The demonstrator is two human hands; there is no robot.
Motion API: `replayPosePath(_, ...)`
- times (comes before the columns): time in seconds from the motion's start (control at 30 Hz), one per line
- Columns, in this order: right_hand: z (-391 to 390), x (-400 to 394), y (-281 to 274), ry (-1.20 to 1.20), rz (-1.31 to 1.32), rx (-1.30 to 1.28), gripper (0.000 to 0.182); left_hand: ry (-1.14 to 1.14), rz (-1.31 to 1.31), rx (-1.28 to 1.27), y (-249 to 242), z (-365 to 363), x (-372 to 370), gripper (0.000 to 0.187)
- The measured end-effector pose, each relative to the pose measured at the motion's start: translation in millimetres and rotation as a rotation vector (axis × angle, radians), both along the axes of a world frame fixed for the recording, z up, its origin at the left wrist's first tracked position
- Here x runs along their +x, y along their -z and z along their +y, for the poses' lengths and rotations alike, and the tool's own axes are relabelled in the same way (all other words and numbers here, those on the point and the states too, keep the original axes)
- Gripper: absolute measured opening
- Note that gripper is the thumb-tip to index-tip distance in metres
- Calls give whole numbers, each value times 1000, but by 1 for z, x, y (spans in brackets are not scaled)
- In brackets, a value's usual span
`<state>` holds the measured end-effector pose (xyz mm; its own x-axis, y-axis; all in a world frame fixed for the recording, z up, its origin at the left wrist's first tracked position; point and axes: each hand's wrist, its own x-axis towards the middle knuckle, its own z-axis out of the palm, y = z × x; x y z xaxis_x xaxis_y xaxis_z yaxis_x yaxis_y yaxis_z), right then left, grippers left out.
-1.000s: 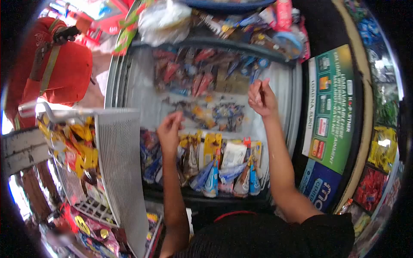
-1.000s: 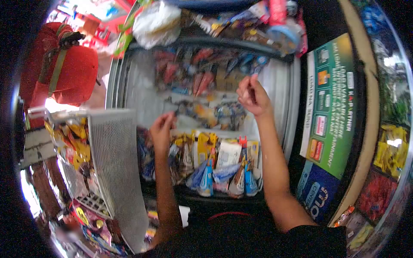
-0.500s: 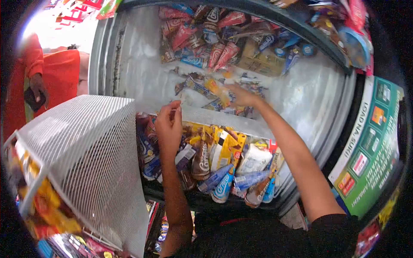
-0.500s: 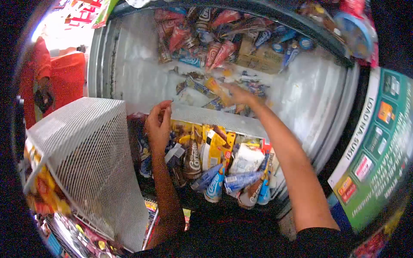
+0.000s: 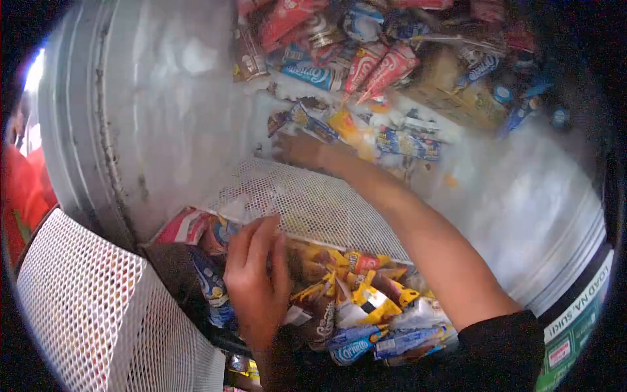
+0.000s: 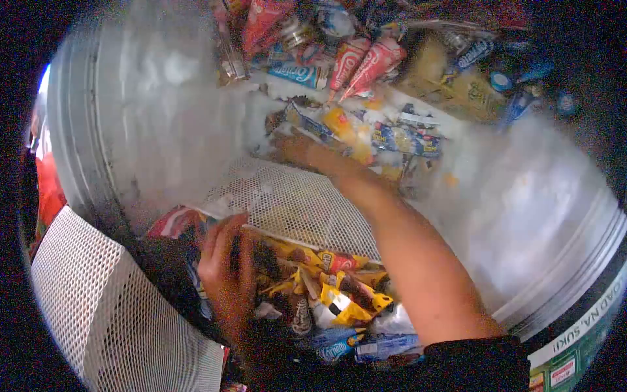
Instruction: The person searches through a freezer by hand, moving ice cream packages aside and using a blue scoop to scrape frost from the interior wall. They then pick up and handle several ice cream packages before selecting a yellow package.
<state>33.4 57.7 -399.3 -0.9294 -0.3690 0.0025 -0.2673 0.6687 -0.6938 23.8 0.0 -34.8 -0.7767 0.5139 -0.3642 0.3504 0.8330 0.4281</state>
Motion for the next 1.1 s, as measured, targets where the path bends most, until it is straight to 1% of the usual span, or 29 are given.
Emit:
replayPosePath(0.03,-2,4,9,-3,-8,-9,37,25,9,-12,1,-1,0,27)
replayPosePath(0.1,1,16,24,-196,153,186,38,51,10,-34,0,-5,-2,28)
replayPosePath(0.13,6,20,29,-206,151,185,38,45,6,-31,0,-5,-1,28)
replayPosePath(0.2,19,30,31,-270,34,106,41,39,-4,-21,0,-6,1,28)
replayPosePath(0.3,42,55,46,-259,-13,58,43,51,10,-19,-1,-7,2,29)
replayPosePath(0.4,70,76,34,-327,-149,116,38,67,2,-29,-1,-8,4,28)
replayPosePath(0.5,86,86,5,-364,-318,237,34,70,3,-32,-1,-7,4,28)
replayPosePath(0.57,95,87,-20,-340,-408,294,30,53,-9,-9,-1,-7,3,28)
replayPosePath(0.63,109,86,-42,-255,-496,280,27,62,-1,-16,-2,-7,4,28)
replayPosePath(0.67,119,84,-52,-182,-579,216,26,72,6,-23,-2,-7,4,29)
replayPosePath(0.73,137,81,-63,66,-863,31,38,75,5,-26,-2,-7,4,29)
replayPosePath(0.8,167,72,-59,206,-711,-72,29,81,13,-27,-1,-7,4,28)
replayPosePath(0.83,178,71,-56,209,-709,-71,29,78,11,-21,-1,-7,4,29)
replayPosePath(0.9,194,73,-51,262,-696,-240,7,79,4,-16,-1,-6,4,29)
replayPosePath(0.93,193,75,-48,272,-671,-315,6,90,17,-25,-1,-6,4,29)
replayPosePath(0.97,194,78,-46,274,-675,-316,6,100,29,-37,-1,-6,4,29)
replayPosePath(1.03,193,78,-51,347,-1020,-466,9,106,26,-41,0,-6,3,29)
replayPosePath(1.07,189,80,-54,345,-1022,-469,9,110,25,-43,0,-6,3,29)
replayPosePath(1.1,186,86,-55,440,-1004,-655,14,109,24,-45,0,-7,3,29)
